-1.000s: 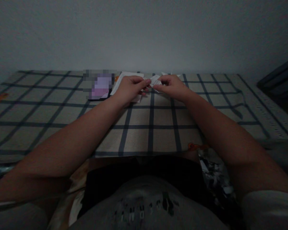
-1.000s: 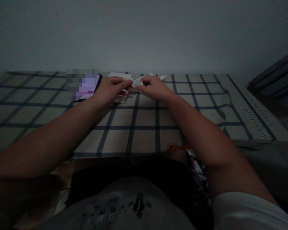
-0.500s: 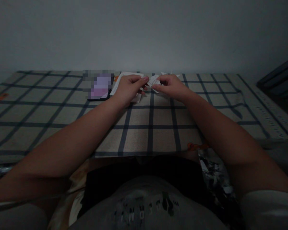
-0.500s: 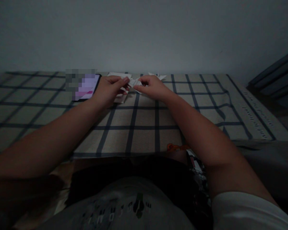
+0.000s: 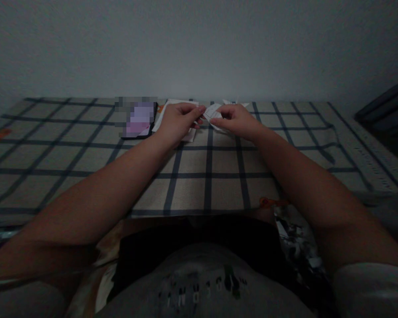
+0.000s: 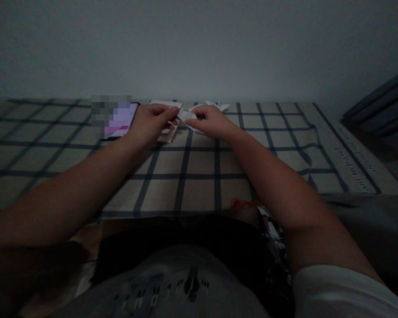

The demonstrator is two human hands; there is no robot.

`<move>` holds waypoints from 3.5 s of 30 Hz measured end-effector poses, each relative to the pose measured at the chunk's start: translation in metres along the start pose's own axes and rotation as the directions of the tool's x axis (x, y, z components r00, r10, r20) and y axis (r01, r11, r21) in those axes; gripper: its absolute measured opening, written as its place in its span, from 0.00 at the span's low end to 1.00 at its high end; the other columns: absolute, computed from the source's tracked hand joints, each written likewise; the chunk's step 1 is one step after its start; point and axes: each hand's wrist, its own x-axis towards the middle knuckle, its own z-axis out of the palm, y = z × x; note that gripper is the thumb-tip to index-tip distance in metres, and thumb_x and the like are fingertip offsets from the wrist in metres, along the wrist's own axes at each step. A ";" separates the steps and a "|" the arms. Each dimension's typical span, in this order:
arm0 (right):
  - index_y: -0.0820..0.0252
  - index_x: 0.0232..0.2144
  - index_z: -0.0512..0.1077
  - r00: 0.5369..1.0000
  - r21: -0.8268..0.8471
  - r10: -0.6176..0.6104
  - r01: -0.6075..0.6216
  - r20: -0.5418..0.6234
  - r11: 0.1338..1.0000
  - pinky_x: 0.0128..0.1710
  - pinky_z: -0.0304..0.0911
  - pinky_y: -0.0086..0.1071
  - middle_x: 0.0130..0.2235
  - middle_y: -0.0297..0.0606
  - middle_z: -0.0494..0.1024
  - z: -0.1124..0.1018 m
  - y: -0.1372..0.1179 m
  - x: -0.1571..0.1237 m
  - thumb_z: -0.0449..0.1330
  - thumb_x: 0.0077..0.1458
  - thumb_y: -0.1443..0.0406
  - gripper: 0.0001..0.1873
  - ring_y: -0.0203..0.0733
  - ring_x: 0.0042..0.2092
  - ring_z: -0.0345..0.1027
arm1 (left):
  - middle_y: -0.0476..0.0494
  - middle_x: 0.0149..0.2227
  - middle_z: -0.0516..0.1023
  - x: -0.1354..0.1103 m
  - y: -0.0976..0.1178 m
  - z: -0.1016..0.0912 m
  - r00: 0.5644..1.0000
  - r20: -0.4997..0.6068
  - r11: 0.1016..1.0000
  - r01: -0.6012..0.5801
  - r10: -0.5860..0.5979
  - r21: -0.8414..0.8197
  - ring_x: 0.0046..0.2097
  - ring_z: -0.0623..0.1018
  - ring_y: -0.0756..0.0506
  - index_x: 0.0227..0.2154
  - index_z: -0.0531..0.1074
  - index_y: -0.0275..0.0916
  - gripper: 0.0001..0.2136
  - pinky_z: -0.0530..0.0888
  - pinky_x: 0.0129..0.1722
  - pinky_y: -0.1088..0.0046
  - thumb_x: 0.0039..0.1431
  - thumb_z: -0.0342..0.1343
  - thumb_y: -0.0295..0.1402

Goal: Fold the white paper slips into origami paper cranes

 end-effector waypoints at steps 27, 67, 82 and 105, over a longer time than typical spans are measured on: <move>0.62 0.34 0.78 0.998 -0.028 -0.058 0.057 -0.033 0.998 0.34 0.52 0.33 0.28 0.31 0.67 0.000 0.008 0.003 0.66 0.61 0.56 0.13 0.37 0.33 0.58 | 0.49 0.30 0.81 0.002 -0.010 0.003 1.000 0.019 0.996 0.026 -0.024 -0.090 0.32 0.80 0.51 0.26 0.75 0.38 0.14 0.80 0.34 0.76 0.56 0.73 0.39; 0.60 0.33 0.77 0.995 0.002 -0.033 0.033 -0.092 0.999 0.36 0.58 0.34 0.31 0.34 0.70 -0.003 0.020 0.005 0.67 0.59 0.57 0.11 0.39 0.36 0.62 | 0.45 0.39 0.83 0.020 -0.019 -0.017 0.913 0.033 0.868 -0.397 0.406 0.299 0.40 0.83 0.46 0.43 0.81 0.41 0.12 0.80 0.36 0.72 0.57 0.71 0.36; 0.61 0.35 0.79 1.000 0.011 -0.004 0.004 -0.002 1.000 0.37 0.58 0.35 0.32 0.35 0.73 -0.010 0.009 -0.001 0.67 0.56 0.59 0.11 0.40 0.36 0.63 | 0.40 0.48 0.84 0.015 -0.003 -0.031 0.862 0.259 0.736 -0.507 0.435 0.450 0.43 0.81 0.44 0.38 0.84 0.43 0.08 0.80 0.40 0.68 0.58 0.69 0.38; 0.61 0.29 0.74 0.998 -0.068 0.000 0.005 0.069 0.998 0.34 0.55 0.34 0.28 0.33 0.70 -0.011 0.003 -0.003 0.64 0.55 0.59 0.11 0.37 0.33 0.59 | 0.44 0.37 0.79 0.019 -0.003 -0.036 0.812 0.461 0.671 -0.567 0.357 0.478 0.40 0.80 0.42 0.35 0.82 0.41 0.07 0.76 0.52 0.59 0.58 0.64 0.37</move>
